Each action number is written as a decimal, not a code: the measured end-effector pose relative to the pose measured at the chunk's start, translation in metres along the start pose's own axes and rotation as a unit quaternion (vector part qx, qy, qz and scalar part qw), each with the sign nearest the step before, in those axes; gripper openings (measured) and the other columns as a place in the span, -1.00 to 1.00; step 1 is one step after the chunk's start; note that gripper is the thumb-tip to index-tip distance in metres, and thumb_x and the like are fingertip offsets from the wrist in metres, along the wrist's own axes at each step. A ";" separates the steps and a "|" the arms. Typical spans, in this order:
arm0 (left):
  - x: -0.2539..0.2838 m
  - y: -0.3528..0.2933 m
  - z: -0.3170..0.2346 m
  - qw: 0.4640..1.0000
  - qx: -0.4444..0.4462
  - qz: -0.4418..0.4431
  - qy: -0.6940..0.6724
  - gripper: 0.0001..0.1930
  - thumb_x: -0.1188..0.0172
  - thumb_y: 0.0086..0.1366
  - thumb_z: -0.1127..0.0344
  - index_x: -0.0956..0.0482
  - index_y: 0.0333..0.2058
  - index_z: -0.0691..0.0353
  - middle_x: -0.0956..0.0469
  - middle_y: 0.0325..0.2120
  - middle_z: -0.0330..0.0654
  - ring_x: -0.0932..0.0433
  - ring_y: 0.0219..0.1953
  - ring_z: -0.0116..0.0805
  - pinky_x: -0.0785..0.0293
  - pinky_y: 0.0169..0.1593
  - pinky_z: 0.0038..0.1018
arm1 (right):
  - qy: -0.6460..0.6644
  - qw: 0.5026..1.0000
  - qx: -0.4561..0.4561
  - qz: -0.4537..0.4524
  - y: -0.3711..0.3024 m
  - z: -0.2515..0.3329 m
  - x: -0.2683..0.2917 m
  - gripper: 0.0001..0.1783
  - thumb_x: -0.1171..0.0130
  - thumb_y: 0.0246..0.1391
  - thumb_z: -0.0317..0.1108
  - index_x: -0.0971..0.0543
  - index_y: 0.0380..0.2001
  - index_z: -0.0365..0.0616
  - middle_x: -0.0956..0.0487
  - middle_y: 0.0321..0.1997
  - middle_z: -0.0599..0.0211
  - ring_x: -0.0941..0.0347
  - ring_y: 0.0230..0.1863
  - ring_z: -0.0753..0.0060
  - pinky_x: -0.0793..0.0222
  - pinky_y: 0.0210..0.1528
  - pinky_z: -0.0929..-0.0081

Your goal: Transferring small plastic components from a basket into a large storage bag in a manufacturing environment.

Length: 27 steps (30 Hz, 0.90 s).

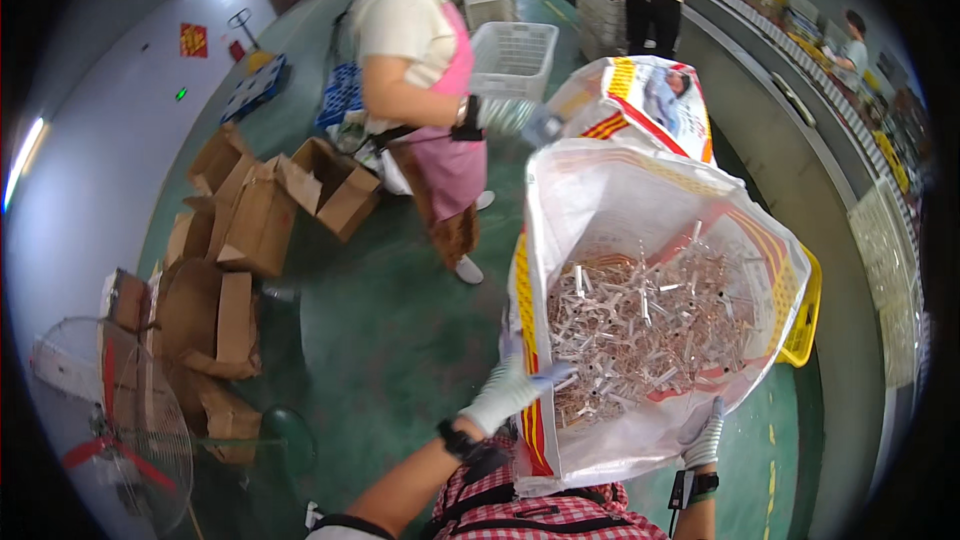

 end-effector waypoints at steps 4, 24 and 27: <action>-0.026 0.019 0.062 0.954 0.047 0.109 0.274 -0.24 -0.16 0.03 0.11 0.00 0.10 0.33 -0.27 -0.08 0.28 -0.31 -0.04 0.13 -0.31 -0.03 -0.26 | -0.074 0.993 -0.072 0.063 0.003 -0.006 0.000 -0.26 -0.06 -0.08 0.13 -0.21 0.05 -0.14 -0.36 -0.15 0.33 -0.29 -0.14 0.27 -0.24 -0.05 0.26; 0.045 0.089 0.172 0.738 -0.387 0.034 0.552 -0.69 0.12 0.04 0.45 -0.43 -0.20 0.29 -0.40 -0.41 -0.16 -0.36 -0.61 -0.43 -0.31 -0.53 -0.42 | -0.011 0.995 -0.097 -0.016 -0.084 -0.076 -0.215 -0.24 0.24 0.00 0.27 -0.23 0.06 -0.13 -0.33 0.02 0.14 -0.26 -0.02 0.10 -0.19 0.04 0.20; 0.081 0.112 0.172 0.711 -0.408 0.032 0.573 -0.72 0.11 0.02 0.45 -0.46 -0.27 0.30 -0.37 -0.54 -0.20 -0.33 -0.67 -0.47 -0.27 -0.59 -0.44 | 0.010 0.996 -0.067 -0.057 -0.113 -0.089 -0.247 -0.24 0.24 -0.01 0.28 -0.24 0.06 -0.12 -0.34 0.00 0.15 -0.27 -0.02 0.10 -0.21 0.03 0.20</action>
Point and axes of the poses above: each hand's wrist, its own y-axis towards the middle knuckle, its own x-axis out of the back of the hand, z = x × y, the point moved 5 cm from there along y, towards the middle knuckle
